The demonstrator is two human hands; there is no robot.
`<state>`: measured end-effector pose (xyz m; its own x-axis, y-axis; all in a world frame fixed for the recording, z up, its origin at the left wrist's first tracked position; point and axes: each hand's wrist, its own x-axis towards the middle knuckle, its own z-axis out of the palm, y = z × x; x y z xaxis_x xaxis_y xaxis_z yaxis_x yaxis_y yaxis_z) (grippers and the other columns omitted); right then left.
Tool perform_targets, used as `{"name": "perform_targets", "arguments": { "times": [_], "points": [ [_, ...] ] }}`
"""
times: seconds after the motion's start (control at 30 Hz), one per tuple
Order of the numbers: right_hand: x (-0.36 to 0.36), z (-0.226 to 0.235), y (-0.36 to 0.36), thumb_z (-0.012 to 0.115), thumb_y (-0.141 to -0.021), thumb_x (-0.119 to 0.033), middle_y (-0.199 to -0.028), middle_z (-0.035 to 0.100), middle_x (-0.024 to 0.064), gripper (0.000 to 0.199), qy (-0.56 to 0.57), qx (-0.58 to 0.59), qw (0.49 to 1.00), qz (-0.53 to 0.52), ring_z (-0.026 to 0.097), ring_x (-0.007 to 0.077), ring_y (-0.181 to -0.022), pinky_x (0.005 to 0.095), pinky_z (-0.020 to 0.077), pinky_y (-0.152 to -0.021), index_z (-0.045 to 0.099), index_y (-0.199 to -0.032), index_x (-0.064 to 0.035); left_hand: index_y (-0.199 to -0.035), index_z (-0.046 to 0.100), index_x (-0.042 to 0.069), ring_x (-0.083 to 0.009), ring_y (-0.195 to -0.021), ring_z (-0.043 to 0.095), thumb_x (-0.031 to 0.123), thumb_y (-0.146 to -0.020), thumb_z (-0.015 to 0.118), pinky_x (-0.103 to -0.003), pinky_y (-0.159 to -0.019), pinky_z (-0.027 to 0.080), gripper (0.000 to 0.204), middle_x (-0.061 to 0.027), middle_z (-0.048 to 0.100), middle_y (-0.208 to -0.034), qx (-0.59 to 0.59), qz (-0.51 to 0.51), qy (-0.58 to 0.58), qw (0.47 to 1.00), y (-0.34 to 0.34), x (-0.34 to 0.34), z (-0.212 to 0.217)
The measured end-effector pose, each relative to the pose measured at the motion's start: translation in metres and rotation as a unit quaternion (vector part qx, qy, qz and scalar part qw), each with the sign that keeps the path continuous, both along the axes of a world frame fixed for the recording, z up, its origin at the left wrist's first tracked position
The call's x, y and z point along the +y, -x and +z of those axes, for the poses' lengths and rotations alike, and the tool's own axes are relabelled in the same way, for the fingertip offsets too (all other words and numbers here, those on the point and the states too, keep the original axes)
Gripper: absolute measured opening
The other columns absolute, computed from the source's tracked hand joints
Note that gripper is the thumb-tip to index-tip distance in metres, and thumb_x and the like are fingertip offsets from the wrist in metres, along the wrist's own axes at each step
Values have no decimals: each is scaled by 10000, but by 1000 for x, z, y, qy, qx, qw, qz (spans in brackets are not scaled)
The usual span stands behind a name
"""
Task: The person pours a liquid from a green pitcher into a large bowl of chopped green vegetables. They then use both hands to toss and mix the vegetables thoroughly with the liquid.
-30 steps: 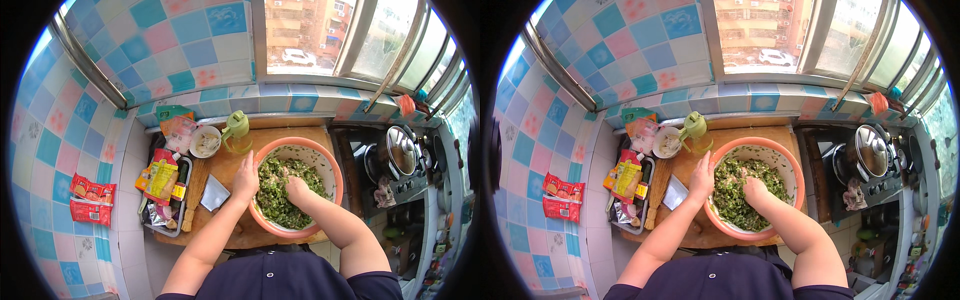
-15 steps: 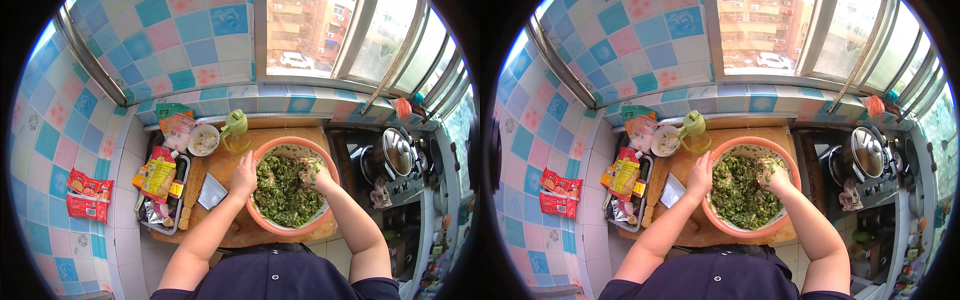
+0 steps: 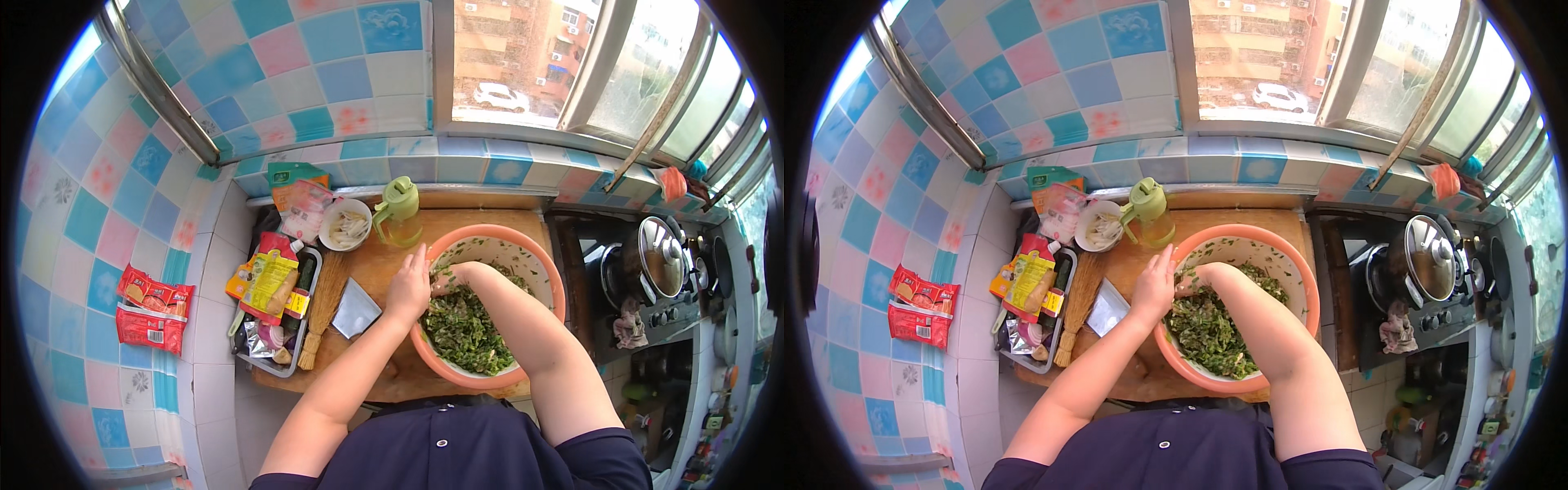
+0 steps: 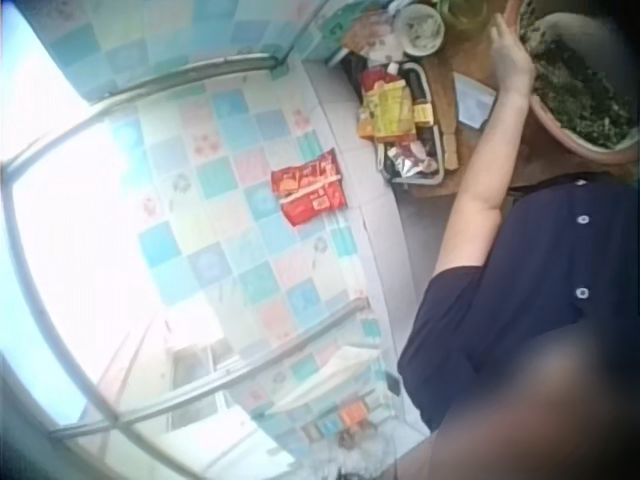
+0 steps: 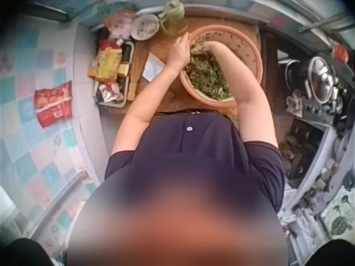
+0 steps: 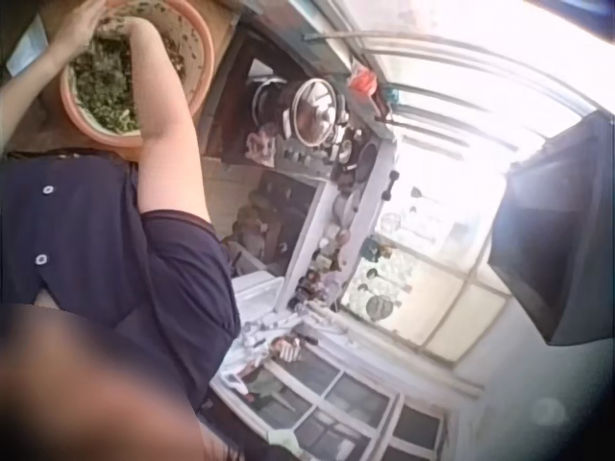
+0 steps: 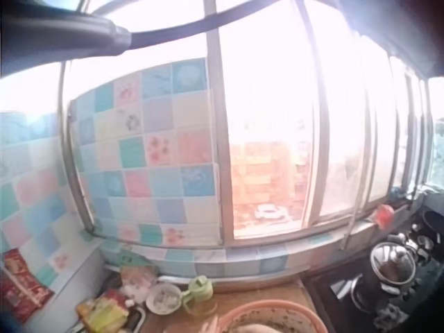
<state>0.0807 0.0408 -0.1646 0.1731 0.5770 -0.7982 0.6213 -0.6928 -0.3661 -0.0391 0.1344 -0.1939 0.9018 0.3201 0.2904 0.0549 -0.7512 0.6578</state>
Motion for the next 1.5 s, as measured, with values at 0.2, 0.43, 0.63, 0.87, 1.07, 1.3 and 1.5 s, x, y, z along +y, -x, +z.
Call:
{"name": "perform_targets", "arguments": {
  "times": [0.2,0.43,0.63,0.87,1.07,1.3,1.5],
  "points": [
    [-39,28,21,684,-682,-484,-1212,548,202,689,24,9,991,134,513,301,-1138,416,361,-991,566,-1179,-21,-1278,458,8,-409,-904,579,214,-961,409,-462,-764,478,382,-212,567,-1071,-10,12,20,1000,1,3,-4],
    [-142,5,62,611,-731,-117,-1097,567,153,228,-32,-175,964,200,591,276,-1001,358,490,-819,662,-932,-21,-1278,461,20,-407,-924,580,218,-962,407,-456,-780,477,376,-210,564,-1109,20,17,45,999,3,-1,3],
    [-117,-52,52,600,-695,-108,-980,606,156,155,-123,-281,938,164,612,276,-925,359,493,-796,679,-805,-34,-1239,499,32,-395,-962,573,233,-958,430,-447,-794,469,352,-200,582,-1092,-9,14,98,995,0,-2,-3],
    [-84,-20,54,598,-694,-72,-970,618,165,168,-142,-327,932,64,622,277,-918,370,487,-827,679,-830,-15,-1264,456,22,-365,-1054,535,215,-956,444,-407,-881,435,364,-218,551,-1145,-52,82,186,978,25,-14,-12],
    [-131,29,82,671,-693,-160,-1352,382,225,714,-262,-152,952,-35,547,334,-1085,399,460,-913,406,-1350,-76,-1287,386,24,-358,-1090,489,224,-927,507,-398,-900,426,429,-199,422,-1213,-5,84,173,981,83,-27,-14],
    [-144,25,54,547,-851,-350,-1285,468,217,760,-179,-228,927,-237,506,317,-1128,401,439,-904,185,-1461,-76,-1246,413,32,-388,-991,538,219,-913,504,-444,-803,471,392,-196,510,-1081,39,48,-25,998,37,-3,15],
    [-104,-2,-10,450,-874,-563,-1270,506,192,813,-61,-43,930,-361,527,300,-1086,401,443,-866,143,-1461,-92,-1260,414,12,-399,-956,564,207,-942,453,-452,-795,467,374,-213,555,-1113,9,60,51,997,31,-12,4]
  ]
}}
